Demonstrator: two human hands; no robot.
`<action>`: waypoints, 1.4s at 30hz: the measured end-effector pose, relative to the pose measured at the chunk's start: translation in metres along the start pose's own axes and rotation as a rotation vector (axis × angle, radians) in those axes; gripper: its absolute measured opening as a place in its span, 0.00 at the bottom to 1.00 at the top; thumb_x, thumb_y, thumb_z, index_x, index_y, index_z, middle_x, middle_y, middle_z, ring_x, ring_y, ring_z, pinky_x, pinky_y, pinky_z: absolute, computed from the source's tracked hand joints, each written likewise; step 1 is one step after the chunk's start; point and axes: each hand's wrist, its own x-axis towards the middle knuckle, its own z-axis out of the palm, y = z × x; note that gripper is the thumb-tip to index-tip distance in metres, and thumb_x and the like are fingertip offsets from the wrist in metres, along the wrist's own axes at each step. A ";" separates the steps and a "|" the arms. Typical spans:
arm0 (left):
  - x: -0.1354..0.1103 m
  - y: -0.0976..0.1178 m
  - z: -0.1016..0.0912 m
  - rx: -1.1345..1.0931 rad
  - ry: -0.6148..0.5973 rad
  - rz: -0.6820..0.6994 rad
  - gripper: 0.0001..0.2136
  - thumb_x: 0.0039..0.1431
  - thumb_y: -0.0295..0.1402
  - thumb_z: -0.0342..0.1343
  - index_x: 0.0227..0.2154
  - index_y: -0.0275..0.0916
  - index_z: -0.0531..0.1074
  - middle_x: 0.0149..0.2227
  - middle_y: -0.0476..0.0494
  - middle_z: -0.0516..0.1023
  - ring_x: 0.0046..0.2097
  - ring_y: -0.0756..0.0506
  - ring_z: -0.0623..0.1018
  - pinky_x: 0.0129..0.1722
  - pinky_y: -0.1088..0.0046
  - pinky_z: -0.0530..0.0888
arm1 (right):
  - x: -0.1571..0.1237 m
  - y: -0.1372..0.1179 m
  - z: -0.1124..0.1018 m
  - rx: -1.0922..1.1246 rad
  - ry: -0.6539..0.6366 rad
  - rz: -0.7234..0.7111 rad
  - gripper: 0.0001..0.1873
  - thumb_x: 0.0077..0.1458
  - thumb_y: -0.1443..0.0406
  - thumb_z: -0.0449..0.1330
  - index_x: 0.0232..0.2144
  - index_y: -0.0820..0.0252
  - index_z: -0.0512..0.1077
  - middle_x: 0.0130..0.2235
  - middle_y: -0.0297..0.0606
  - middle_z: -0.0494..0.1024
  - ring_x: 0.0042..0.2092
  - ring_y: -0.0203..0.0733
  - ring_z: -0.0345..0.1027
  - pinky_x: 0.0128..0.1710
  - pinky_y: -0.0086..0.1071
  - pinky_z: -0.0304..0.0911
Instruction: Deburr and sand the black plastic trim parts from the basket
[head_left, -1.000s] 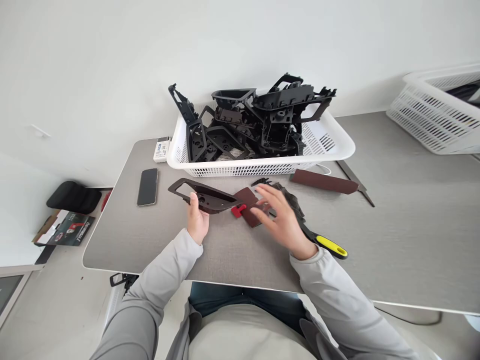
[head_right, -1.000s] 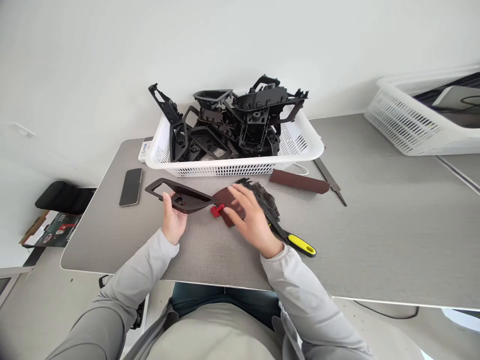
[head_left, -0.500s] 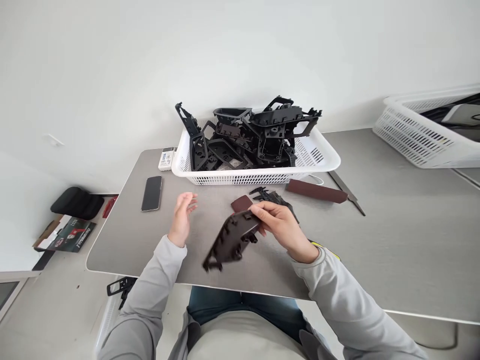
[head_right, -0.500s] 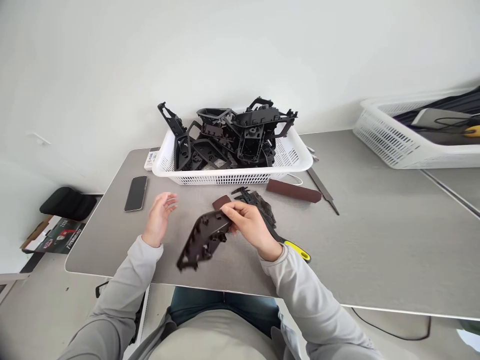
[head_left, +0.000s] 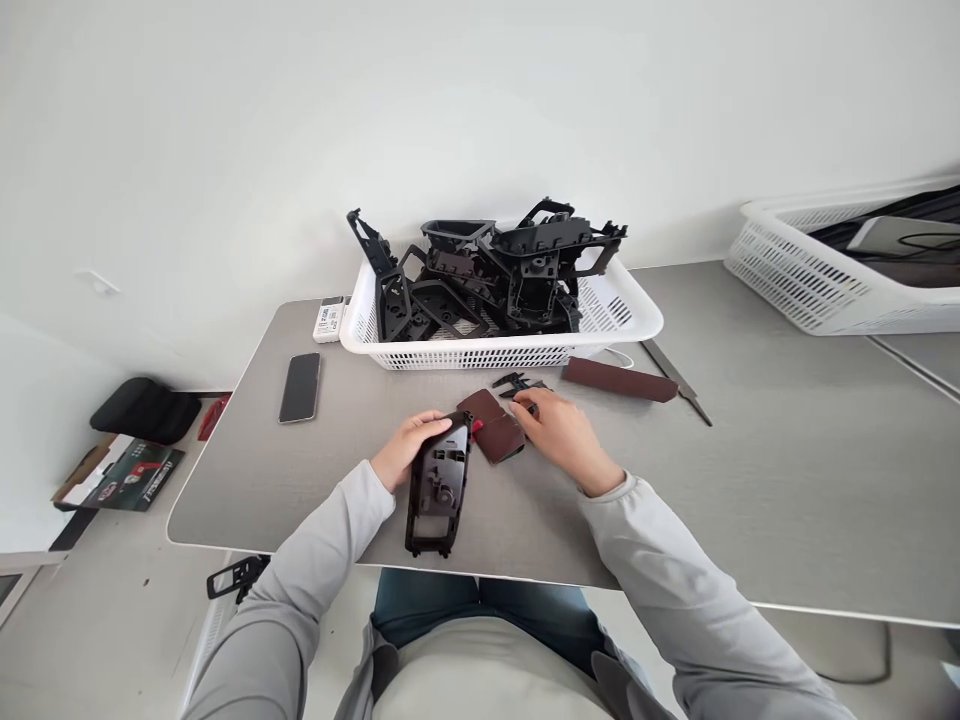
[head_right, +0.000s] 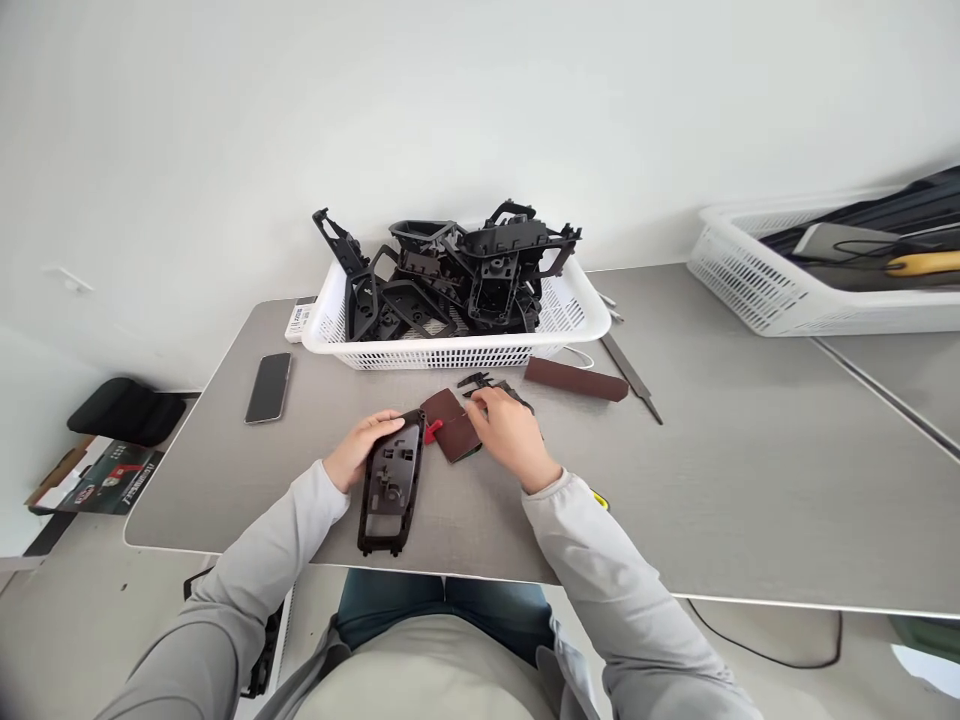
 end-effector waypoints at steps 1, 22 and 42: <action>0.003 0.001 -0.003 -0.039 0.015 -0.012 0.11 0.41 0.36 0.69 0.27 0.38 0.75 0.22 0.50 0.77 0.22 0.50 0.74 0.23 0.76 0.68 | 0.002 0.004 0.000 -0.031 -0.006 0.013 0.11 0.60 0.64 0.53 0.35 0.60 0.75 0.39 0.44 0.81 0.35 0.45 0.74 0.33 0.36 0.65; 0.018 -0.007 -0.017 -0.151 -0.019 -0.130 0.11 0.50 0.26 0.62 0.38 0.36 0.81 0.33 0.40 0.84 0.28 0.48 0.80 0.30 0.72 0.75 | 0.006 0.005 0.026 -0.305 -0.129 -0.086 0.12 0.56 0.73 0.54 0.38 0.63 0.77 0.41 0.50 0.79 0.47 0.53 0.74 0.42 0.37 0.68; 0.002 -0.009 -0.014 0.174 -0.297 -0.167 0.40 0.37 0.32 0.74 0.58 0.40 0.70 0.59 0.36 0.74 0.60 0.35 0.71 0.60 0.58 0.64 | -0.015 0.007 -0.001 0.466 -0.370 -0.430 0.19 0.67 0.57 0.51 0.51 0.55 0.77 0.36 0.41 0.77 0.38 0.42 0.72 0.43 0.38 0.70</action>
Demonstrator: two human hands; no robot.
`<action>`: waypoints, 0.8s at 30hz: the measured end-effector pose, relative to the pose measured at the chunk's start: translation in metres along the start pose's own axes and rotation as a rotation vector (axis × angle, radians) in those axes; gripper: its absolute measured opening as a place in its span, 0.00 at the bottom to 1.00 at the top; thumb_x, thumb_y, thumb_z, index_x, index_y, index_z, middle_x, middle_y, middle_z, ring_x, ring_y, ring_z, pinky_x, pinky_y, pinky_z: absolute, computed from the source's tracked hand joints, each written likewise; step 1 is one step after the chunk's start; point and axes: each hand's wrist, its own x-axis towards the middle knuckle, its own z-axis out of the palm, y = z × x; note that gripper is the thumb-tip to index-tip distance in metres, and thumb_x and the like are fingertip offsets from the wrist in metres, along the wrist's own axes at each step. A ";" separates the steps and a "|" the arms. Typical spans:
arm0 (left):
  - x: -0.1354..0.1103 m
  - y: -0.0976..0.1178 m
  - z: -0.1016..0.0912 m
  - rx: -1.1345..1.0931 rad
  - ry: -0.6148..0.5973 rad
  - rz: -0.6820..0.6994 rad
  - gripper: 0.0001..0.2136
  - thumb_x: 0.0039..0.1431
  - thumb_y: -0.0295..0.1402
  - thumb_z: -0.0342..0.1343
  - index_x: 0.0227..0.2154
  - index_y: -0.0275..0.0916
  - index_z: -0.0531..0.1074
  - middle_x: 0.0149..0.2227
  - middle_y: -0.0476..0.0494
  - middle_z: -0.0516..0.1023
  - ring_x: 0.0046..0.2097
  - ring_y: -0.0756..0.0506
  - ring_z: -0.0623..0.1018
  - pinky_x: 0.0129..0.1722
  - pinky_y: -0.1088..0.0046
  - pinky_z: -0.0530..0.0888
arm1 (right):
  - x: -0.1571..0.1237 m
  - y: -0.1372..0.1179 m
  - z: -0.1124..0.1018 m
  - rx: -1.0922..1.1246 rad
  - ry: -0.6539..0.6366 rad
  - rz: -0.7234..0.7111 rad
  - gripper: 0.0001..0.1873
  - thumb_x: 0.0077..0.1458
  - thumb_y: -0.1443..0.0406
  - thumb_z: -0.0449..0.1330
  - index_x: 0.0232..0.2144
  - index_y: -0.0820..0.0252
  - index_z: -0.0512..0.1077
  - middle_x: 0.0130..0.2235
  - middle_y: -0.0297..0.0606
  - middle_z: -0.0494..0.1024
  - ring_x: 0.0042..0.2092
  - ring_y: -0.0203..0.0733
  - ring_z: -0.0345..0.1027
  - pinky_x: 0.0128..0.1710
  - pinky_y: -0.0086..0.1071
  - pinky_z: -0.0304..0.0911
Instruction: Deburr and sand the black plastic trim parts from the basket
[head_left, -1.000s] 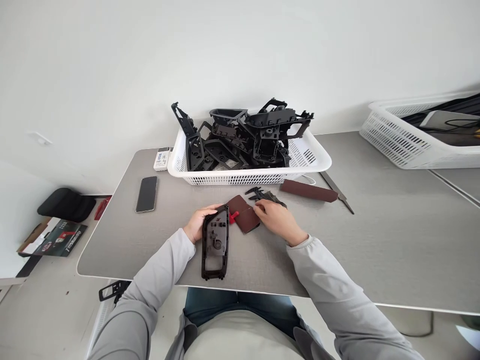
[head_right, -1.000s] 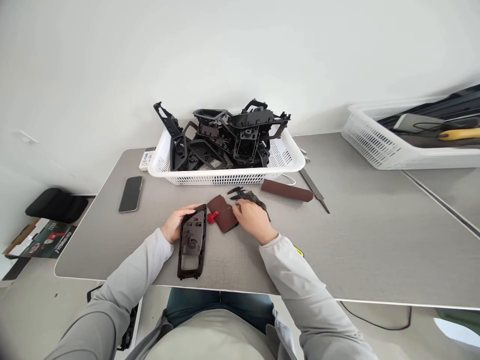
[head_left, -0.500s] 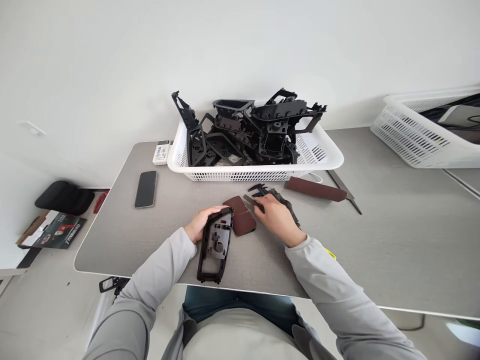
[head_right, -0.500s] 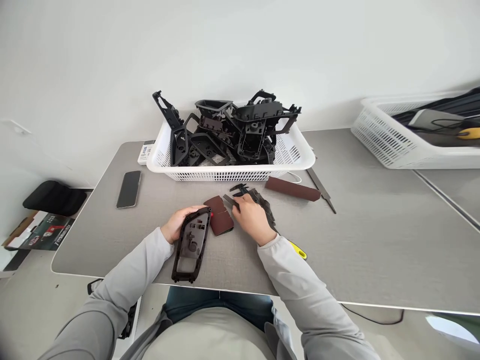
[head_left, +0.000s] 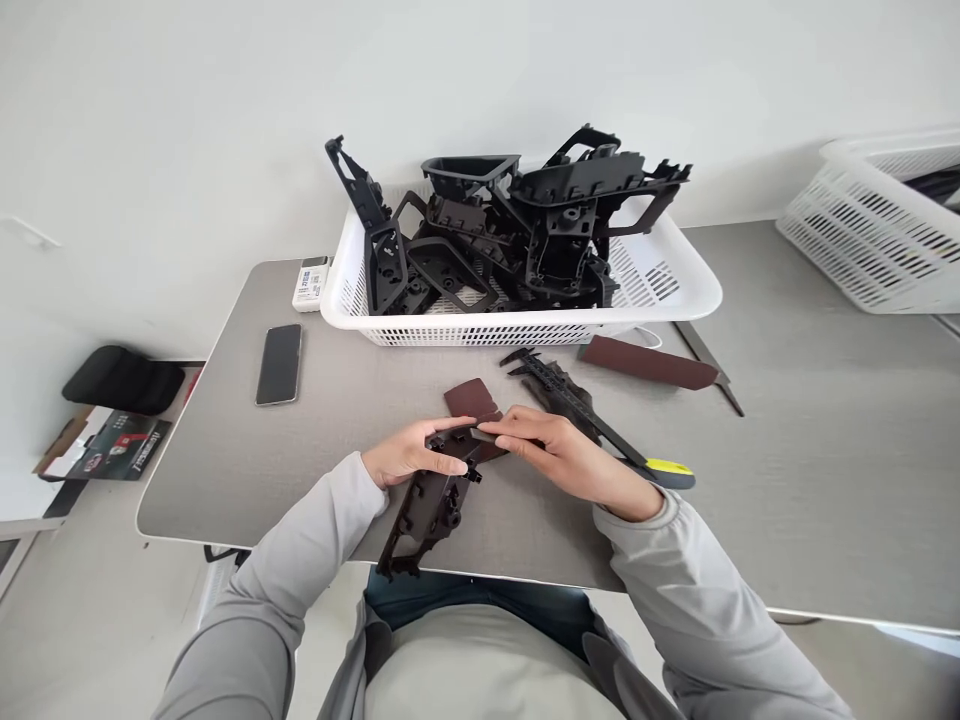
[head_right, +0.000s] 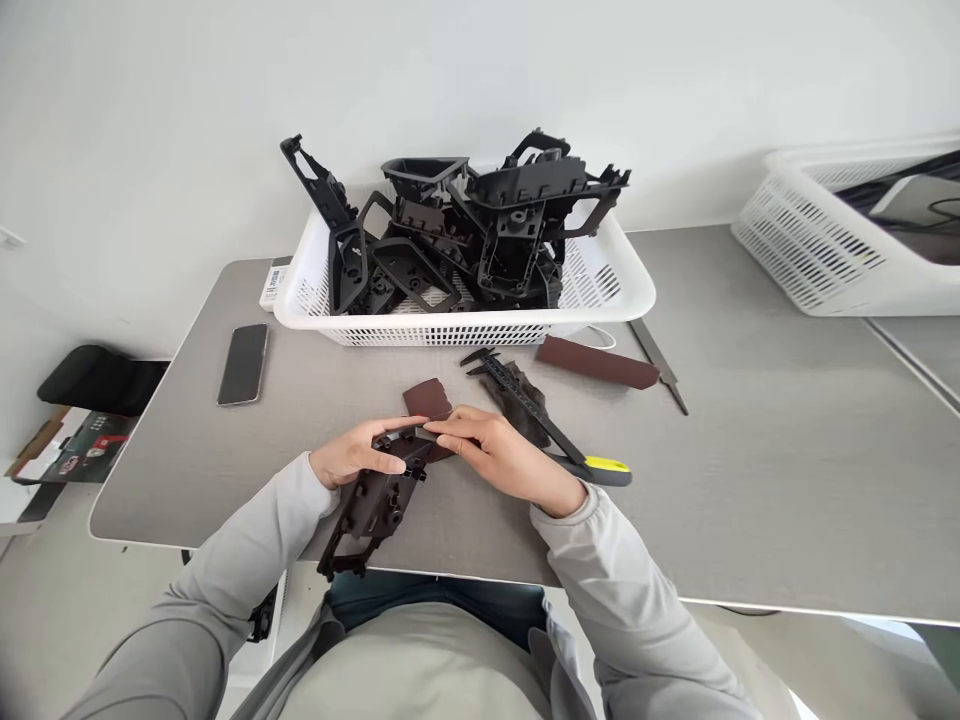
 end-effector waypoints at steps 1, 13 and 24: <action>0.000 0.001 0.001 0.014 0.009 0.005 0.40 0.35 0.33 0.74 0.57 0.40 0.71 0.61 0.36 0.72 0.62 0.34 0.70 0.61 0.57 0.63 | 0.000 0.001 0.000 -0.011 0.013 -0.007 0.19 0.67 0.57 0.51 0.51 0.55 0.77 0.36 0.41 0.77 0.39 0.42 0.72 0.43 0.38 0.71; -0.001 0.000 0.005 0.192 0.031 -0.025 0.38 0.33 0.36 0.75 0.54 0.43 0.75 0.69 0.41 0.58 0.69 0.31 0.58 0.67 0.54 0.55 | 0.000 -0.002 0.022 -0.130 -0.008 -0.089 0.16 0.67 0.63 0.51 0.48 0.58 0.77 0.40 0.44 0.78 0.41 0.44 0.74 0.43 0.39 0.72; -0.002 0.004 0.006 0.164 0.027 -0.042 0.35 0.35 0.34 0.73 0.53 0.43 0.76 0.66 0.39 0.65 0.66 0.31 0.63 0.63 0.55 0.62 | -0.003 0.000 0.014 -0.129 -0.010 -0.060 0.16 0.67 0.62 0.52 0.49 0.55 0.78 0.39 0.43 0.77 0.39 0.43 0.74 0.42 0.38 0.72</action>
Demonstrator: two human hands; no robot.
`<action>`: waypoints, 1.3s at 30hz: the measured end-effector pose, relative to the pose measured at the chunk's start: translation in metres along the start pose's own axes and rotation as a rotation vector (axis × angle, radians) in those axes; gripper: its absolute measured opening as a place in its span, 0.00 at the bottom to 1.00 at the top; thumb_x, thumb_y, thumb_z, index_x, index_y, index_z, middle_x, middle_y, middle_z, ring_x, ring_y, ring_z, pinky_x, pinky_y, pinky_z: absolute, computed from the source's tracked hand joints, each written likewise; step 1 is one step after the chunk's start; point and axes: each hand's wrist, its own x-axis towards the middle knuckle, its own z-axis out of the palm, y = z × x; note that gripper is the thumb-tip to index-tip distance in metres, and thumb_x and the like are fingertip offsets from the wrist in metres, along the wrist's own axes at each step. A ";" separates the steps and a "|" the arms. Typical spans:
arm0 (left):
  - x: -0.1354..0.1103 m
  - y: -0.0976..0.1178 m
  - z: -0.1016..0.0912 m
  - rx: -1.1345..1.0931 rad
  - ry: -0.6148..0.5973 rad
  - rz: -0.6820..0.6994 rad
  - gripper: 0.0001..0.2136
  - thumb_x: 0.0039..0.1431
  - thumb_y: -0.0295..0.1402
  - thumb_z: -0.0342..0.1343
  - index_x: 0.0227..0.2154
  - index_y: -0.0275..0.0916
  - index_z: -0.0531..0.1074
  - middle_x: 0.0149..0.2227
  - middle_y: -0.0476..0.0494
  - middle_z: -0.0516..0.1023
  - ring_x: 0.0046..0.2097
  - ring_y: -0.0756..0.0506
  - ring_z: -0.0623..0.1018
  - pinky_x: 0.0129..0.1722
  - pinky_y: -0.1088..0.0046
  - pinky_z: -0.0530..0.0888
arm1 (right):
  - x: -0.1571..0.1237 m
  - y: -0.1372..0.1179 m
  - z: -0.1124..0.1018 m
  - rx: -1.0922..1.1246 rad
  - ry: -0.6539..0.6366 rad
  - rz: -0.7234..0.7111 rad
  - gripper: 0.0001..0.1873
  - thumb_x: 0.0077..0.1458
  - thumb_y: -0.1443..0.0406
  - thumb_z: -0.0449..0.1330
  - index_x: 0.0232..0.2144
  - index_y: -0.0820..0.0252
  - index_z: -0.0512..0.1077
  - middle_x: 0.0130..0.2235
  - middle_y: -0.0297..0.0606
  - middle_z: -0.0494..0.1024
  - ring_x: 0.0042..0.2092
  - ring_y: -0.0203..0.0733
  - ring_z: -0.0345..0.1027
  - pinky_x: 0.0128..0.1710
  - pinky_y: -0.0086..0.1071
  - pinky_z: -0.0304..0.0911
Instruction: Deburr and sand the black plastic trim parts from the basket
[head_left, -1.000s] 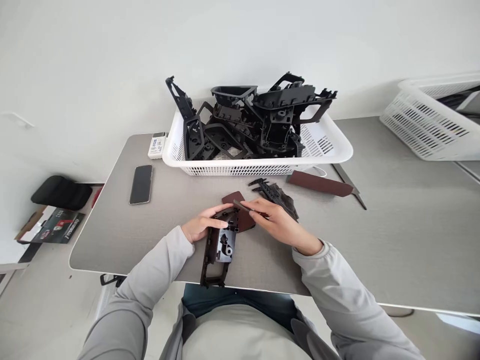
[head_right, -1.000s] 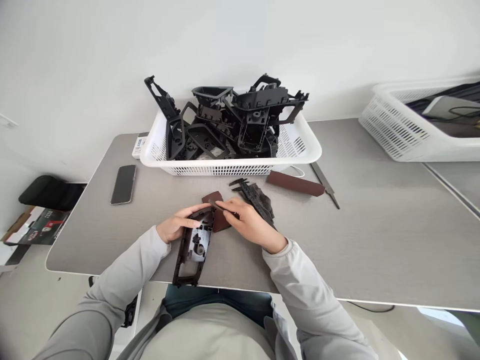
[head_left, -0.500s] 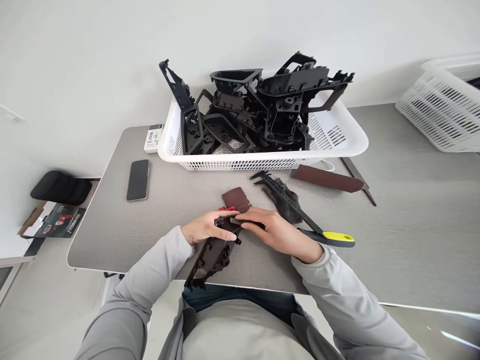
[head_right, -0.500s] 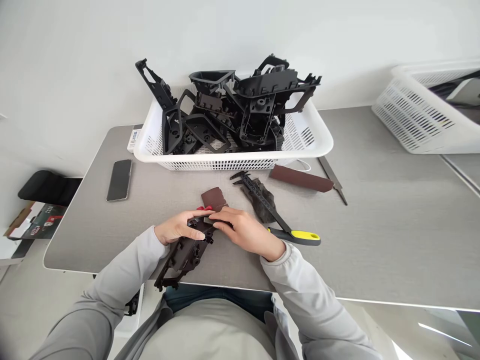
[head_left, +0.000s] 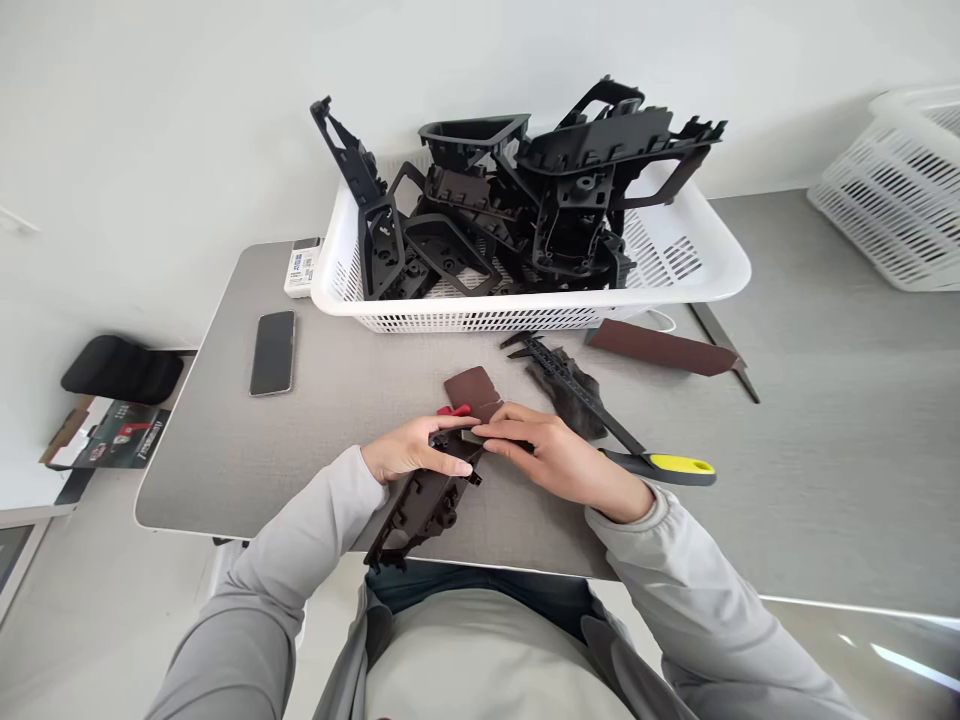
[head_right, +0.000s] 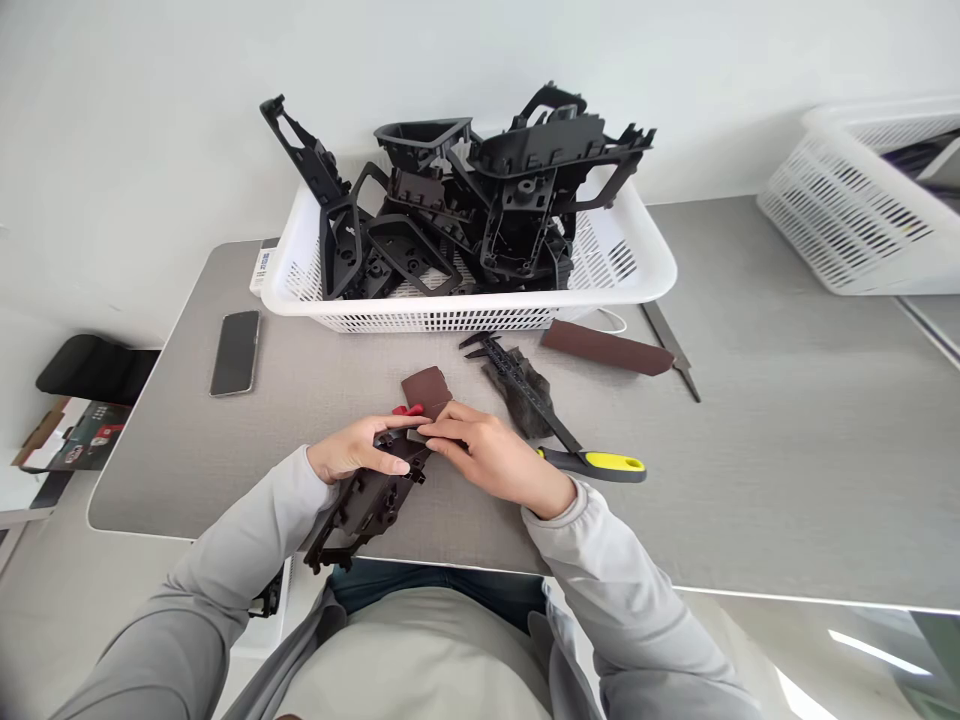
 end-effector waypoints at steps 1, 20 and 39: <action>0.000 0.000 0.000 -0.002 0.007 0.006 0.35 0.35 0.34 0.74 0.52 0.43 0.76 0.67 0.39 0.63 0.66 0.31 0.63 0.63 0.55 0.61 | 0.000 0.000 0.001 -0.001 -0.005 -0.006 0.17 0.67 0.62 0.52 0.49 0.56 0.78 0.39 0.43 0.77 0.39 0.43 0.74 0.42 0.38 0.72; -0.001 -0.002 -0.006 -0.399 -0.076 0.030 0.30 0.40 0.31 0.69 0.52 0.41 0.75 0.43 0.41 0.82 0.38 0.44 0.79 0.40 0.67 0.72 | -0.001 -0.002 -0.004 0.043 0.155 0.035 0.16 0.66 0.61 0.53 0.48 0.57 0.78 0.39 0.44 0.81 0.39 0.44 0.76 0.41 0.38 0.73; 0.007 -0.002 0.002 -0.394 0.138 -0.011 0.20 0.37 0.43 0.73 0.29 0.35 0.75 0.24 0.48 0.78 0.24 0.51 0.75 0.25 0.77 0.67 | 0.000 -0.014 0.002 0.094 0.181 0.070 0.15 0.64 0.62 0.55 0.48 0.57 0.78 0.42 0.42 0.84 0.40 0.44 0.79 0.42 0.36 0.75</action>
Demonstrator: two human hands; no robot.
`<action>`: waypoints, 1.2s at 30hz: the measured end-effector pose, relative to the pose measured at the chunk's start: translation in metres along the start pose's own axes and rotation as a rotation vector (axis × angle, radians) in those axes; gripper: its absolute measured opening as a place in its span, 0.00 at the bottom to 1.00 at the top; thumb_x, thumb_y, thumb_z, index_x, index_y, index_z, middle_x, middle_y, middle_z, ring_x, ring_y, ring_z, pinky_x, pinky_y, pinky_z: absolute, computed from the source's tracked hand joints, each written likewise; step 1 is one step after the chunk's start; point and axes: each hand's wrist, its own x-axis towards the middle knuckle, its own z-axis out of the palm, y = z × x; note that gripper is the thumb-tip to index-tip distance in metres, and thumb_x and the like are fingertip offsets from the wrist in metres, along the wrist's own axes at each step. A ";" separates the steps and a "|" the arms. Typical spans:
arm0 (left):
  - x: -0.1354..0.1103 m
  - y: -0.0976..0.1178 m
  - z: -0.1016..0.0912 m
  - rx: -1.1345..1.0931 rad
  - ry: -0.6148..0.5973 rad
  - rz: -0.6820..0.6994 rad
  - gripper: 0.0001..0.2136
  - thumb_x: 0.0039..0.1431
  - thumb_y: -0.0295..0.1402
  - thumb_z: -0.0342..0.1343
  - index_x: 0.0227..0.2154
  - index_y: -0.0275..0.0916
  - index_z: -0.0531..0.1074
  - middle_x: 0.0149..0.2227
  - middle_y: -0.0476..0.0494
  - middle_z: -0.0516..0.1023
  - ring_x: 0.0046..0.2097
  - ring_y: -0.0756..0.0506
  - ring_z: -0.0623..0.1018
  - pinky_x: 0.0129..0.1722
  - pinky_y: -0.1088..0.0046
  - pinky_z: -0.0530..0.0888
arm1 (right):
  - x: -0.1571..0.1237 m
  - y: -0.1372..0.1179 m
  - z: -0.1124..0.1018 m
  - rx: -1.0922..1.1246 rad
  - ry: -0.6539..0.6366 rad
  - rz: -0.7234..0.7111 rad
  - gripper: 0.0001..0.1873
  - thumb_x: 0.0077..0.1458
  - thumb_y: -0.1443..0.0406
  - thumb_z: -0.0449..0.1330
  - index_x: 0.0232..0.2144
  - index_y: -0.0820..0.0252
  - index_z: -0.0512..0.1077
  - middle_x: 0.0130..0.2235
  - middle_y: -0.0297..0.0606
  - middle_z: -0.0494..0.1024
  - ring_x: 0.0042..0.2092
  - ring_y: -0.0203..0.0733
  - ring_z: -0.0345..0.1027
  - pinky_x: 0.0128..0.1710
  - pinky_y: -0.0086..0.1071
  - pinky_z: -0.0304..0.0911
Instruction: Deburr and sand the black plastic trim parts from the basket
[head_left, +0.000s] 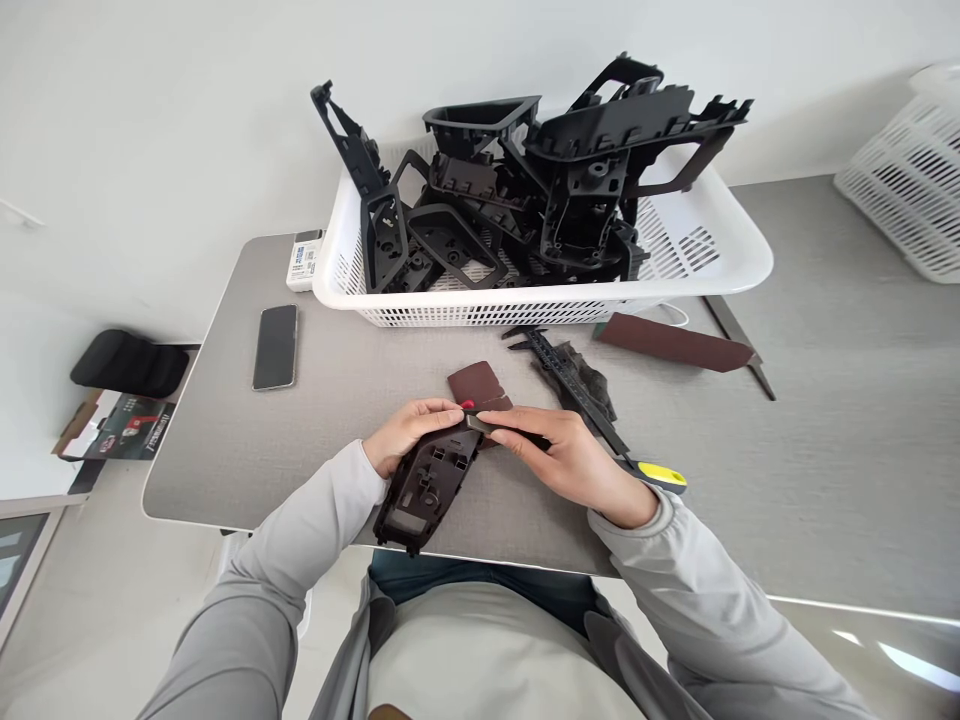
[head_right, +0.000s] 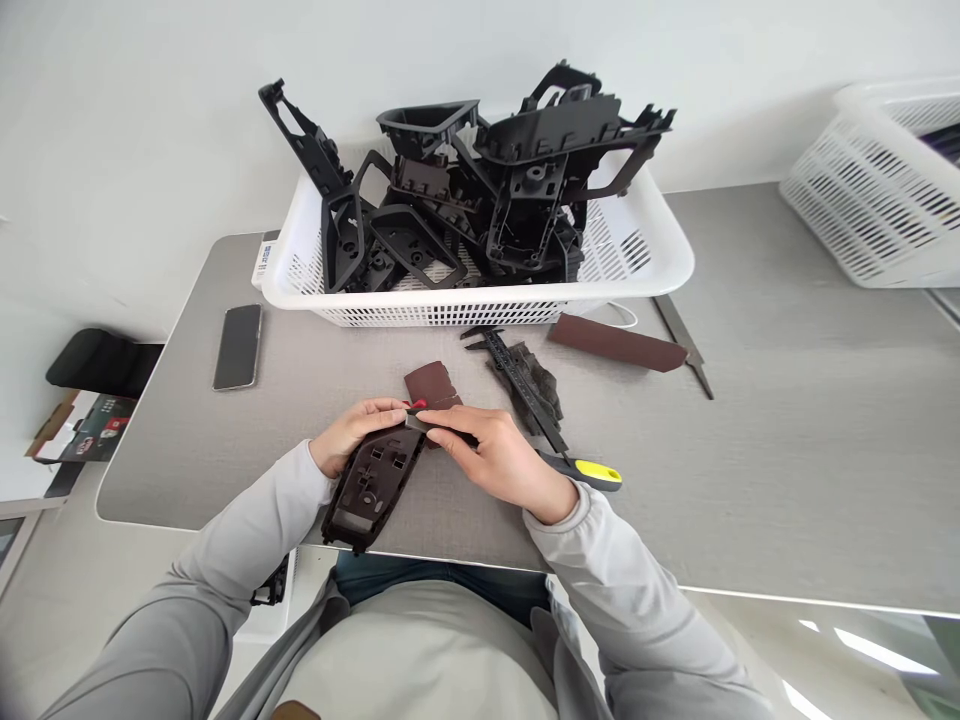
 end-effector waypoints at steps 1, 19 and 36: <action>0.000 0.000 0.000 0.008 0.003 -0.005 0.20 0.37 0.43 0.73 0.27 0.35 0.75 0.23 0.49 0.78 0.24 0.51 0.74 0.25 0.77 0.67 | 0.000 -0.001 0.000 -0.006 -0.002 -0.009 0.15 0.64 0.62 0.55 0.48 0.57 0.78 0.43 0.42 0.84 0.40 0.44 0.79 0.42 0.36 0.75; 0.000 -0.002 0.000 -0.055 0.013 0.060 0.14 0.41 0.39 0.69 0.24 0.33 0.76 0.20 0.48 0.75 0.19 0.52 0.70 0.20 0.76 0.64 | 0.000 0.000 0.001 -0.051 -0.005 -0.048 0.16 0.66 0.63 0.53 0.49 0.56 0.77 0.43 0.43 0.84 0.43 0.46 0.79 0.44 0.38 0.75; 0.003 -0.004 -0.003 -0.107 0.040 0.094 0.13 0.42 0.30 0.65 0.35 0.37 0.81 0.32 0.45 0.83 0.28 0.49 0.78 0.31 0.74 0.70 | 0.002 0.007 -0.004 -0.064 0.146 0.079 0.15 0.61 0.63 0.57 0.48 0.57 0.77 0.45 0.43 0.82 0.45 0.46 0.78 0.45 0.40 0.74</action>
